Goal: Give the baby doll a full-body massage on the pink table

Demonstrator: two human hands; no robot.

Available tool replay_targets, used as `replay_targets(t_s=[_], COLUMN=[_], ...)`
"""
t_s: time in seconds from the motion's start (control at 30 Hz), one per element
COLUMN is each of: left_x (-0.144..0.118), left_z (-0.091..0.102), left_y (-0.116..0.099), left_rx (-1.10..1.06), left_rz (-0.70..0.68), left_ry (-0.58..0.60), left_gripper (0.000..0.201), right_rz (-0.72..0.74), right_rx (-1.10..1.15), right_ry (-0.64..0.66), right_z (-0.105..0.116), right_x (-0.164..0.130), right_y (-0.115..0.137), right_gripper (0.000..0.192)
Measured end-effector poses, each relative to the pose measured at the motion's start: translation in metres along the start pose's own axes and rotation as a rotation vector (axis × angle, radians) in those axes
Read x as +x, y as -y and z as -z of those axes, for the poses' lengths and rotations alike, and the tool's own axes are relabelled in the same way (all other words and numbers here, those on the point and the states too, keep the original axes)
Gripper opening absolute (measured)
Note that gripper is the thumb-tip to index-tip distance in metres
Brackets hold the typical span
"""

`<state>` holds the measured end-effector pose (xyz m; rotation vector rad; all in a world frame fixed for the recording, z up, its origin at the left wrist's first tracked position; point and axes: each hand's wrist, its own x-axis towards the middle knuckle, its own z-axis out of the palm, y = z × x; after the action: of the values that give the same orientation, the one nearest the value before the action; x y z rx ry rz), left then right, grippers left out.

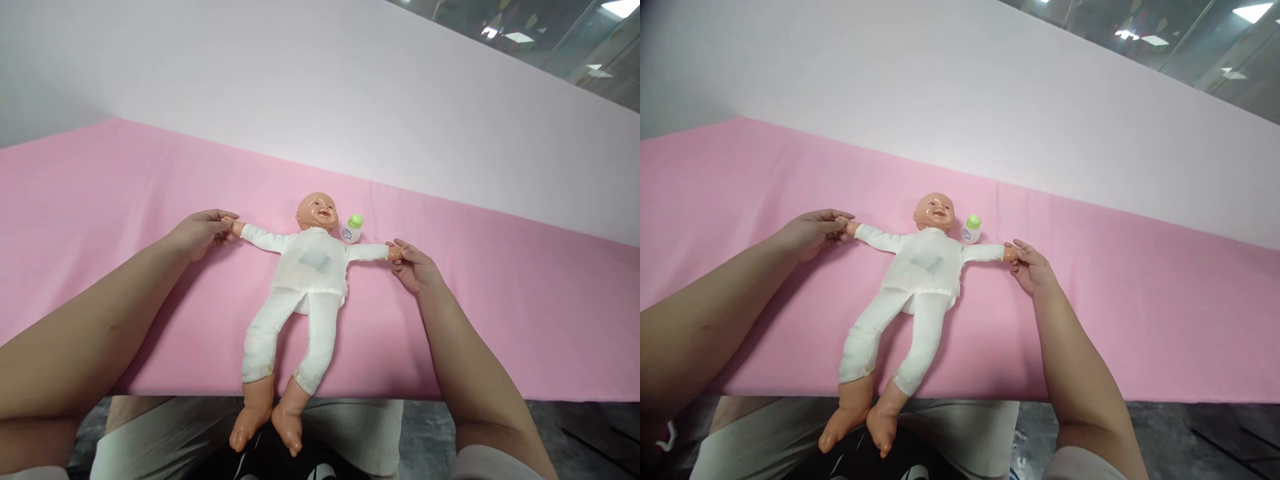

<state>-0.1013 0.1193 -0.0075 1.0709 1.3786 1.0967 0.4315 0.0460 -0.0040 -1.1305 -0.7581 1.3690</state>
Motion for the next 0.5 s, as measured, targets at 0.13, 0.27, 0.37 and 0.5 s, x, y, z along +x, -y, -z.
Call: replay_targets(t_s=[0.13,0.27,0.37,0.5], left_x=[-0.0017,-0.0052,-0.0063,-0.0057], left_z=[-0.0020,-0.0039,-0.0031,-0.0003], left_y=[-0.0019,-0.0057,-0.0067,-0.0046], left_rx=[0.002,0.010,0.012,0.014], left_rz=[0.005,0.017,0.014,0.003], left_ry=[-0.005,-0.006,0.008,0.016], left_gripper=[0.027,0.027,0.026,0.026], right_rz=[-0.006,-0.022,-0.008,0.032], right_rx=[-0.029,-0.058,-0.082,-0.118], right_ry=[0.049,0.048,0.005,-0.019], right_z=[0.0009,0.0023,0.0025,-0.0001], right_x=[-0.0004,-0.0009,-0.0007,0.0010], right_y=[0.0008,0.0012,0.0001,-0.0043], right_gripper=[0.041,0.046,0.048,0.048])
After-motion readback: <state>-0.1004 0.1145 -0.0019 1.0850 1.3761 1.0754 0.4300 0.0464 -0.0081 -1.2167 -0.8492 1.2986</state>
